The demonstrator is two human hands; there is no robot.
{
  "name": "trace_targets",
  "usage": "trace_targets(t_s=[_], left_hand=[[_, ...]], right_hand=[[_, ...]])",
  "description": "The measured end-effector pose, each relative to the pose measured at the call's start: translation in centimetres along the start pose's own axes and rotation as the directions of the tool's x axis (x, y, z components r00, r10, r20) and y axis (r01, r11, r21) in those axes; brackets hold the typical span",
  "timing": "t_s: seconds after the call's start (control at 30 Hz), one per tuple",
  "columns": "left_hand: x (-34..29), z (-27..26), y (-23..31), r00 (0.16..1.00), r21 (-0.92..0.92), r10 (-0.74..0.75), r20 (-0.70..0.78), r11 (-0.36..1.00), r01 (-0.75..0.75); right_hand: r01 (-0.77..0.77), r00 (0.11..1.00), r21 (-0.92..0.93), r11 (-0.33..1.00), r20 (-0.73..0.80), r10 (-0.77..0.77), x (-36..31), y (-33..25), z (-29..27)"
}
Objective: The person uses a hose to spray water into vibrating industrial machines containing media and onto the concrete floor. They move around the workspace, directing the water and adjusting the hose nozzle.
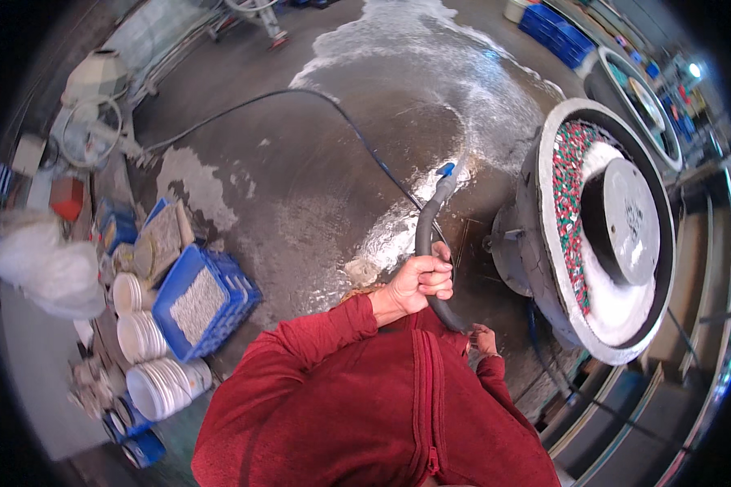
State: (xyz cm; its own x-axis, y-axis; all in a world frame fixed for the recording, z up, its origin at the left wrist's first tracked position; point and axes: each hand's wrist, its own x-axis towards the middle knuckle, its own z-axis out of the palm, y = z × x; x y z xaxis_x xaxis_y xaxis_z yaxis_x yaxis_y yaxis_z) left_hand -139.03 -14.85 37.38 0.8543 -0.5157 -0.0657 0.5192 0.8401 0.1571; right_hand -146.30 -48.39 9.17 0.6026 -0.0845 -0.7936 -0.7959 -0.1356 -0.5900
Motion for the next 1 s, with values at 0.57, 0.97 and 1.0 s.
trace_targets(t_s=[0.57, 0.97, 1.0], left_hand=[[2.8, -2.2, 1.0, 0.967, 0.082, -0.166, -0.196, 0.979, 0.185], [0.3, -1.2, 4.7, 0.967, 0.326, -0.067, -0.244, 0.934, 0.147], [0.3, -1.6, 4.8, 0.968, 0.342, -0.07, -0.242, 0.927, 0.153]], right_hand=[[-0.261, 0.943, -0.074, 0.962, -0.234, 0.238, -14.5, 6.1, -1.9], [-0.012, 0.994, -0.256, 0.967, -0.105, -0.016, -7.5, -3.7, 1.7], [0.002, 0.994, -0.22, 0.976, -0.106, -0.026, -7.3, -5.0, 2.5]])
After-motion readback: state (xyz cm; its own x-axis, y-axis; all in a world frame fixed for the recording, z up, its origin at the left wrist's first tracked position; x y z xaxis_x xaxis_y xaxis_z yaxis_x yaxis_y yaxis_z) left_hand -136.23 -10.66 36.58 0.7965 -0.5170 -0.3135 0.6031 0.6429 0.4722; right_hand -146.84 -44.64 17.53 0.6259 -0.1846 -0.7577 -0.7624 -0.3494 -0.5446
